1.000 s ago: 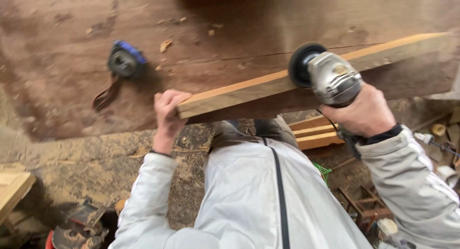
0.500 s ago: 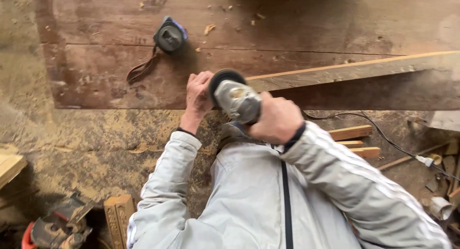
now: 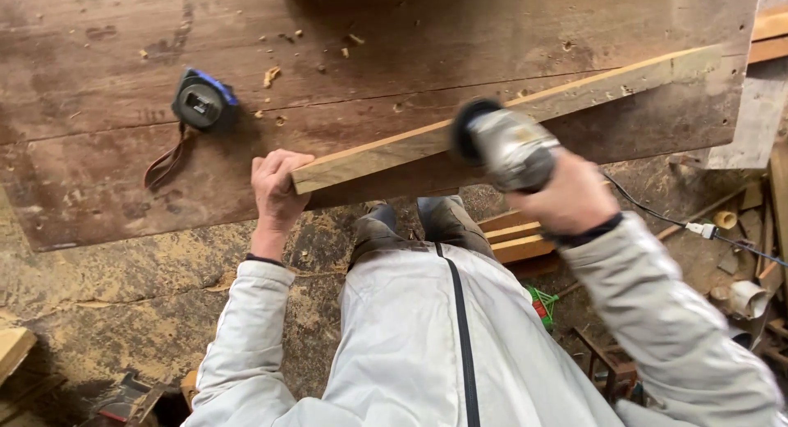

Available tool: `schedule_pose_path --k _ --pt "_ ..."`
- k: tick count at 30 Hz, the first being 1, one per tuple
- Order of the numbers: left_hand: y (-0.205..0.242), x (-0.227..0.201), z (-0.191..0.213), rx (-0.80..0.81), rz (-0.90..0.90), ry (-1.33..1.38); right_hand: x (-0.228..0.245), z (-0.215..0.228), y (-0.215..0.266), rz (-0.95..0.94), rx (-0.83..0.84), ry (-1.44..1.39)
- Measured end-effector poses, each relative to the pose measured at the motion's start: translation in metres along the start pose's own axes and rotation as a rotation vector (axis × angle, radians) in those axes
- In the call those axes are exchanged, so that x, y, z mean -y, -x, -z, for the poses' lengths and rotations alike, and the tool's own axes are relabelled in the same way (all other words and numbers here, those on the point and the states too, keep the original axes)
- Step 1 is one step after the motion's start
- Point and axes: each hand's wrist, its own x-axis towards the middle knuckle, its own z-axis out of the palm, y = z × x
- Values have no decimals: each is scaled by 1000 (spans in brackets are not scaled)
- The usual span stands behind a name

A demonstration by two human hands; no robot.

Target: Sanding a wooden plank using an angle grinder and performing adjustments on the sanding disc attachment.

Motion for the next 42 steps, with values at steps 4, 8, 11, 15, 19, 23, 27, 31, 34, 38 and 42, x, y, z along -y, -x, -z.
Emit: schedule_pose_path --k 4,8,11,15,19,23,27,31,34,38,42 --pt "5 0 -1 69 -41 -132 -111 43 -48 -44 -40 -100" --pt "4 -3 0 90 6 -112 -227 71 -105 -128 -176 -206" --pt "0 -7 3 136 44 -78 -303 84 -160 -41 -291 -370" --pt "11 -1 9 283 276 391 -393 89 -220 -148 -16 -669" --pt "21 -49 40 600 890 376 -441 48 -165 -289 -26 -824" --pt "59 -42 50 391 1356 555 -449 11 -119 -356 -13 -915" --pt "29 -66 61 510 1544 292 -406 -6 -69 -204 -177 -970" --pt "19 -108 72 747 1159 -384 -423 -31 -52 -177 -113 -1048" --pt "27 -128 59 327 304 -637 -409 -42 -39 -335 92 -1075" --pt "35 -108 14 342 -86 -788 -316 -32 -7 -159 -353 -1083" --pt "25 -97 29 405 -170 -603 -285 -29 14 -129 -372 -1069"
